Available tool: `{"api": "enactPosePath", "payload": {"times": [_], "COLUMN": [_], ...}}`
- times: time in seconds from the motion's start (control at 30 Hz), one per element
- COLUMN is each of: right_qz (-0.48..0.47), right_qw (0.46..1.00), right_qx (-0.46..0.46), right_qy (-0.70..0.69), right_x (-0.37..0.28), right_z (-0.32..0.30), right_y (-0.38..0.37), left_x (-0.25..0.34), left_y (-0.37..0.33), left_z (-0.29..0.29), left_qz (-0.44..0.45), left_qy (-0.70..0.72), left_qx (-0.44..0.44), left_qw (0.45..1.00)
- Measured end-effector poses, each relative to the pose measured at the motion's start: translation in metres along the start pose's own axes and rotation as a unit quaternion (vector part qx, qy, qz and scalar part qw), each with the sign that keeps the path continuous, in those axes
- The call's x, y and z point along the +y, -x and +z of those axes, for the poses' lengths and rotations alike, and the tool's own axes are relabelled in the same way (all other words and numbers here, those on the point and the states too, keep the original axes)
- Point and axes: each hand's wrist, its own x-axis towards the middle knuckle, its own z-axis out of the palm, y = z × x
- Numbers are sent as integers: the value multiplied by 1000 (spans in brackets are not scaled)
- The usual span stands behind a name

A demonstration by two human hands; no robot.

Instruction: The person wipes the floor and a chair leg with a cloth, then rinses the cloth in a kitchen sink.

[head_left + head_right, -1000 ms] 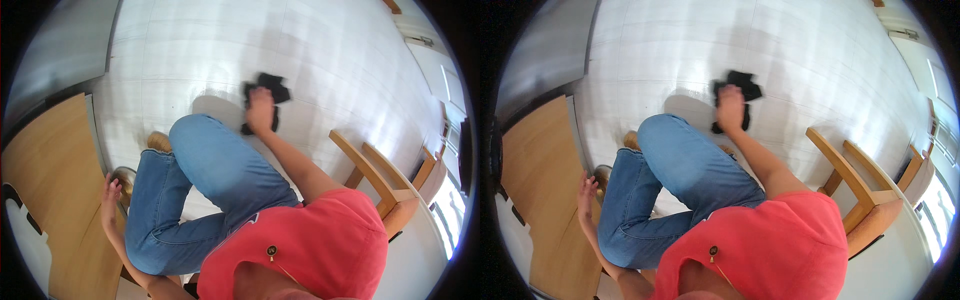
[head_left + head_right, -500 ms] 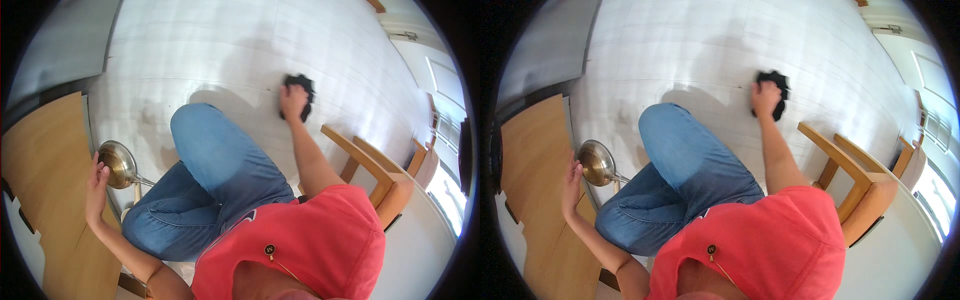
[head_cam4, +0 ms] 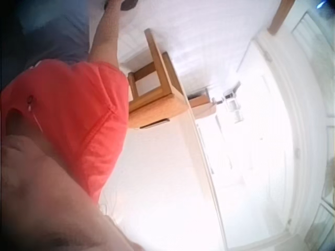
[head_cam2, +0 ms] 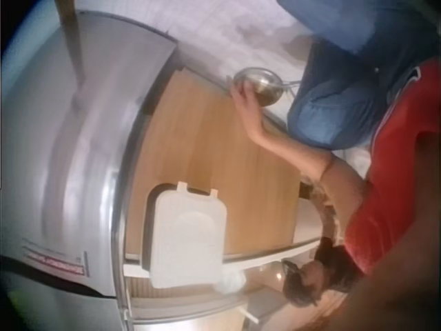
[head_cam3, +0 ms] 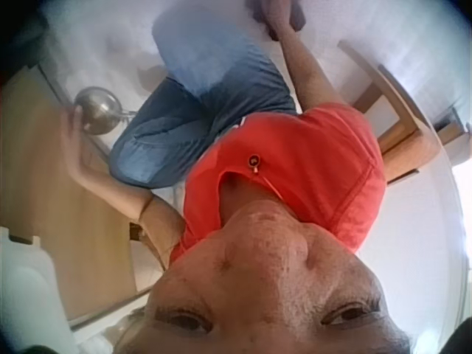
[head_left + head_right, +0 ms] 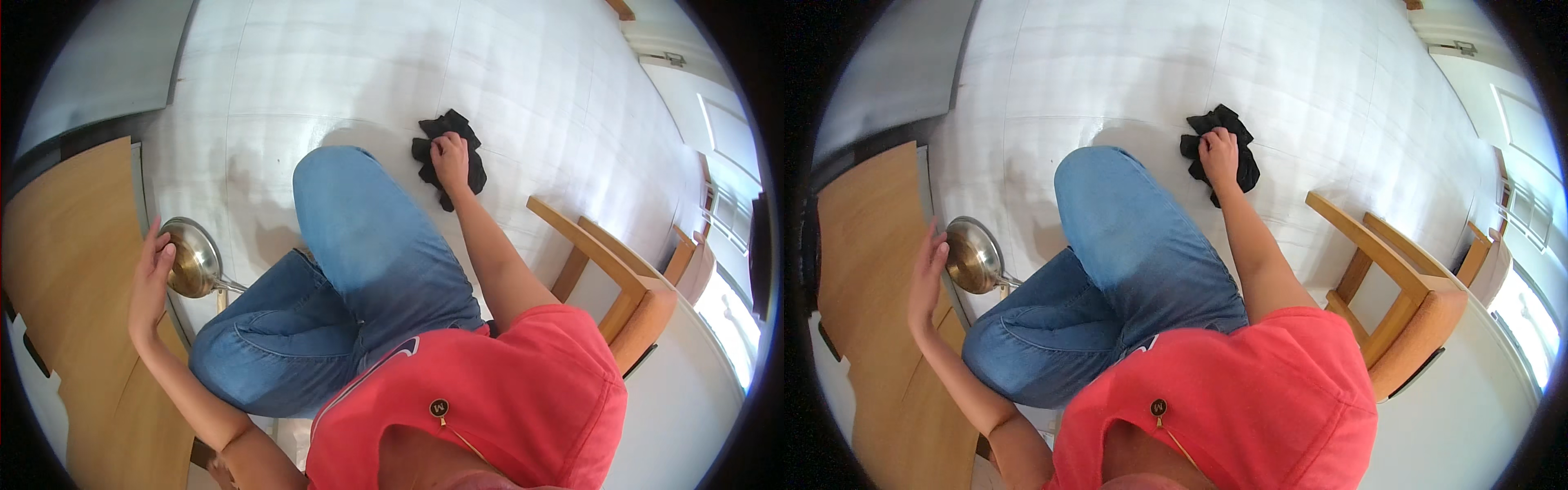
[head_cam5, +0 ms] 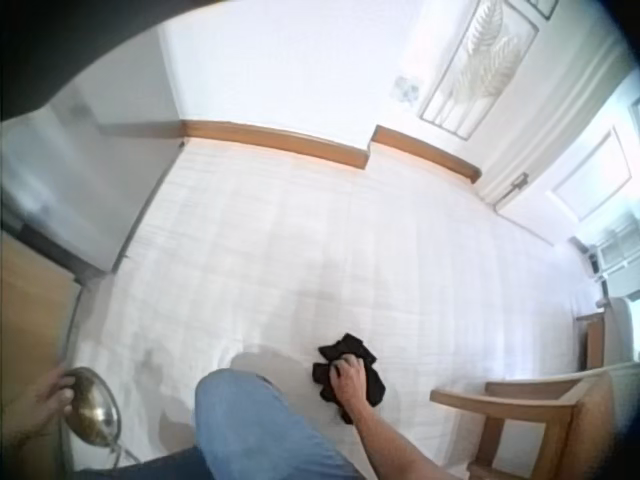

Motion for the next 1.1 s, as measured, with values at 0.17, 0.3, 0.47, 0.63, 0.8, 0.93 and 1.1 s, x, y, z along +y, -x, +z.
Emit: {"api": "enactPosePath", "payload": {"times": [0.17, 0.3, 0.47, 0.63, 0.8, 0.93, 1.1], "right_qz": [110, 20, -10, 145, 136, -263, -15], "right_qw": [988, 994, 997, 954, 976, 954, 995], "right_qx": [56, 16, -32, 21, 22, -133, -95], "right_qy": [96, 110, 67, 262, 168, 60, 33], "right_x": [43, 28, 19, 79, 23, -57, 30], "right_z": [-21, 0, -3, -61, 19, 36, -24], "right_y": [-27, -14, -21, -42, 22, 4, 34], "left_x": [-19, -38, 9, -14, -33, 35, 36], "left_y": [-4, -20, -20, -23, -46, -61, -49], "left_z": [-8, -15, -1, -10, -11, 23, 24], "left_qz": [4, -10, 19, -20, -15, 37, 49], "left_qy": [20, -21, -10, -25, -49, -68, -69], "left_qx": [-26, 7, -44, -38, -31, -77, -83], "left_qw": [999, 1000, 999, 999, 998, 994, 993]}}
